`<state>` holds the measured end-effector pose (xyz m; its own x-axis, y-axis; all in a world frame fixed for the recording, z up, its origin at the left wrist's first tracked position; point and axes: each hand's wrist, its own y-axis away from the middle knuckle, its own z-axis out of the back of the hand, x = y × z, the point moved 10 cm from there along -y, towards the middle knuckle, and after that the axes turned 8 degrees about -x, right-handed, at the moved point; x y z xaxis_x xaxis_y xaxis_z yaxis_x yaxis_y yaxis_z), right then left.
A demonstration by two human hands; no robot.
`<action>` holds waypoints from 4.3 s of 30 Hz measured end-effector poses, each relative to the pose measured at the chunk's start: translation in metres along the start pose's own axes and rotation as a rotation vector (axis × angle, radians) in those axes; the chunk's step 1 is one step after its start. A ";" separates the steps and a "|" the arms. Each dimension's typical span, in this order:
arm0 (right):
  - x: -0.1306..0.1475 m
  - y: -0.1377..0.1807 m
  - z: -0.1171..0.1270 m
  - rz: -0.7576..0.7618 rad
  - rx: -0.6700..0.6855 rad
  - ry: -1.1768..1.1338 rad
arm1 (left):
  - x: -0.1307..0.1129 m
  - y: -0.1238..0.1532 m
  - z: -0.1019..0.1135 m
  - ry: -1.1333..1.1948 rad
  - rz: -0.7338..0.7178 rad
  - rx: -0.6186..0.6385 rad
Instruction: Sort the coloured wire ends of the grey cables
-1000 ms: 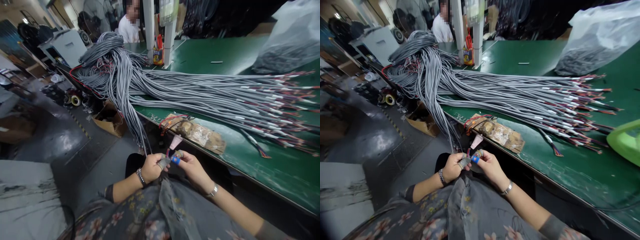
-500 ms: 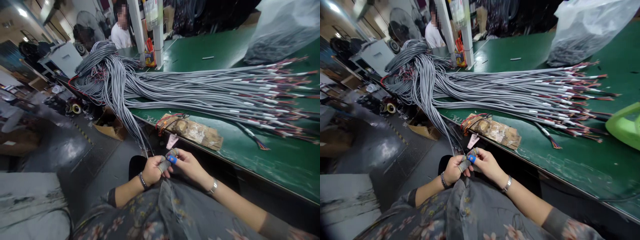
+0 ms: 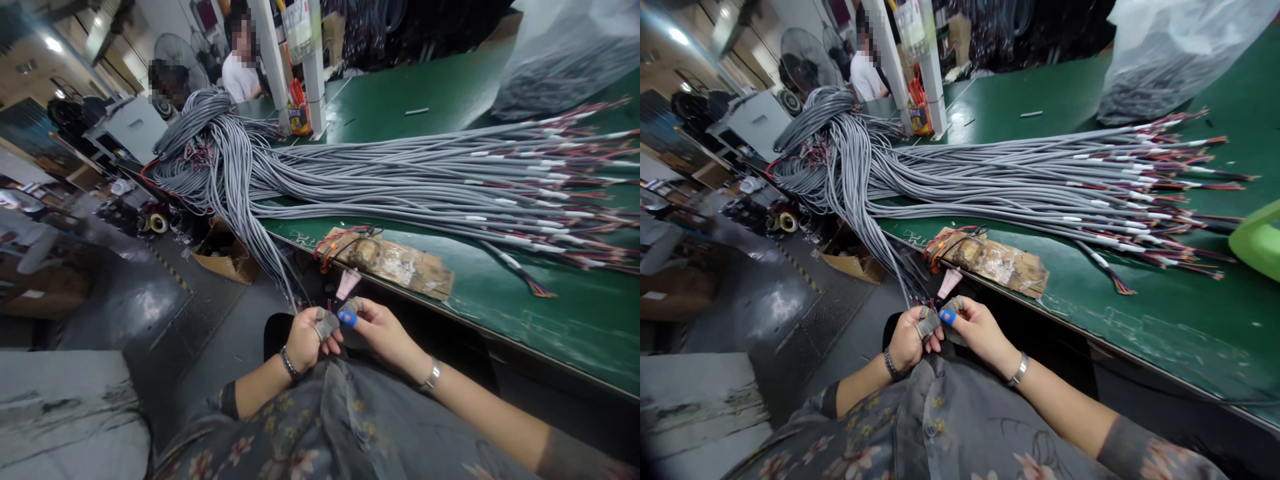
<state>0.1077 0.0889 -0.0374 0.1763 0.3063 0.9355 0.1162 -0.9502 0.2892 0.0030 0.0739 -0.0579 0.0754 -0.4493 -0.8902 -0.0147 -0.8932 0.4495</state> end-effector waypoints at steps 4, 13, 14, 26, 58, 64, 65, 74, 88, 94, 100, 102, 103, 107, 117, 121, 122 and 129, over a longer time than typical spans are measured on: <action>0.000 0.000 -0.001 -0.003 0.001 0.003 | 0.001 -0.001 0.001 0.071 0.005 -0.020; 0.005 0.000 -0.003 0.015 -0.006 0.018 | -0.002 0.001 0.008 0.070 -0.069 -0.043; 0.006 0.000 -0.003 0.017 -0.004 0.016 | -0.003 0.001 0.009 0.067 -0.089 -0.047; -0.007 0.001 -0.006 -0.199 0.146 -0.153 | -0.009 0.012 -0.001 -0.161 -0.098 0.071; -0.012 0.005 0.005 -0.254 0.096 -0.278 | -0.004 0.010 -0.002 -0.090 0.010 0.056; -0.010 0.003 -0.002 -0.220 0.060 -0.218 | -0.003 0.010 -0.002 -0.124 0.014 0.051; -0.010 0.002 -0.002 -0.207 0.047 -0.208 | -0.004 0.011 -0.002 -0.130 0.013 0.053; -0.007 -0.003 0.019 -0.190 -0.061 -0.242 | -0.005 0.008 0.006 -0.078 -0.001 -0.007; -0.005 0.005 -0.007 -0.140 0.070 -0.088 | -0.005 0.008 0.007 -0.056 -0.037 -0.014; -0.010 0.004 -0.002 -0.129 -0.011 -0.157 | -0.012 0.007 0.012 0.072 -0.078 -0.111; -0.012 0.000 0.012 -0.197 -0.076 -0.317 | -0.009 0.007 0.015 0.084 -0.047 -0.112; -0.014 0.001 0.002 -0.246 0.009 -0.308 | -0.008 0.008 0.012 0.042 -0.046 -0.074; -0.014 0.002 -0.003 -0.261 0.048 -0.290 | -0.008 0.008 0.010 0.020 -0.044 -0.054; -0.013 0.001 -0.011 -0.235 0.065 -0.175 | -0.006 0.010 0.005 -0.038 -0.033 -0.008; -0.014 -0.003 0.006 -0.176 -0.066 -0.208 | -0.005 0.010 0.006 -0.035 -0.007 -0.014; -0.014 -0.004 0.003 -0.213 -0.020 -0.258 | -0.004 0.009 0.005 -0.025 -0.008 -0.005; -0.015 -0.002 -0.001 -0.238 0.015 -0.247 | -0.005 0.009 0.004 -0.025 -0.011 0.002; -0.014 -0.002 -0.002 -0.173 -0.006 -0.130 | -0.004 0.009 0.003 -0.028 -0.003 0.018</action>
<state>0.1028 0.0859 -0.0508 0.2787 0.4691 0.8380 0.1503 -0.8832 0.4443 -0.0005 0.0670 -0.0507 0.0475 -0.4465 -0.8935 -0.0320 -0.8948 0.4454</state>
